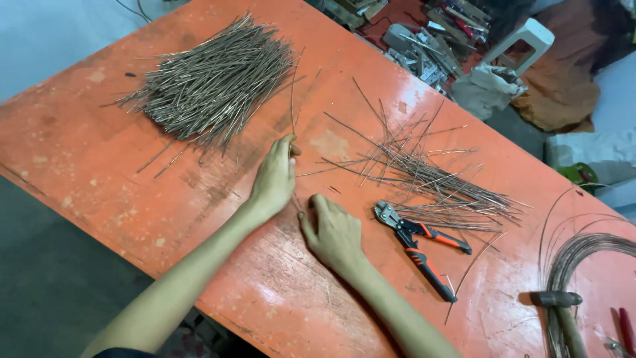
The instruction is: Cutting long metal wires into shorter pieces and sorting them into piles using wire cutters
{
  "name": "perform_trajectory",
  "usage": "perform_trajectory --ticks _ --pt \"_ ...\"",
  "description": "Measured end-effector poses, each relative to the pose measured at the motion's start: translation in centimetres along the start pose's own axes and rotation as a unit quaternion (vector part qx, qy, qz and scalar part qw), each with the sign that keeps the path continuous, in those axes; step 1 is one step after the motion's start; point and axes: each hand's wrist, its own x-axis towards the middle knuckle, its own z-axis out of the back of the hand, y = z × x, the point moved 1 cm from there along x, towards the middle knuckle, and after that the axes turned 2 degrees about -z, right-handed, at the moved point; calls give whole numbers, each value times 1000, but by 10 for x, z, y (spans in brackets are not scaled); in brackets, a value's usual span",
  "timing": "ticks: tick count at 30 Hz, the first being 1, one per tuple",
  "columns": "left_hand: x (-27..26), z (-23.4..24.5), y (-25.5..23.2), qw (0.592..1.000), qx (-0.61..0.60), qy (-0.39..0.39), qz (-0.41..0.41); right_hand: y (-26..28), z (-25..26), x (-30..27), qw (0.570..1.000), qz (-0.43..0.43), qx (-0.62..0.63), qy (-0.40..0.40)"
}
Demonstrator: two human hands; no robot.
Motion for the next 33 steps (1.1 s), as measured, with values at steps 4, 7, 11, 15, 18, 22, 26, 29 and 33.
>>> perform_trajectory --ticks 4,7,11,15,18,22,26,29,33 --pt "11 -7 12 1000 -21 -4 12 -6 -16 -1 997 71 4 -25" --pt "39 -47 60 997 -49 13 65 -16 -24 -5 995 80 16 -58" --pt "59 -51 62 997 -71 -4 31 -16 -23 -8 997 60 10 -54" --pt "57 -37 58 990 -140 17 26 -9 -18 -4 996 41 -5 -78" --pt "46 -19 55 999 -38 33 -4 -8 -18 -3 997 31 15 -66" --pt "31 17 35 997 9 73 -16 -5 -15 -3 998 36 19 -48" --pt "16 46 10 995 20 96 -25 -5 -18 -2 998 51 18 -37" --pt "4 63 -7 994 11 107 -24 -10 -21 -3 998 55 20 -25" --pt "-7 69 0 995 -17 97 -7 -12 -21 -3 997 65 37 -4"
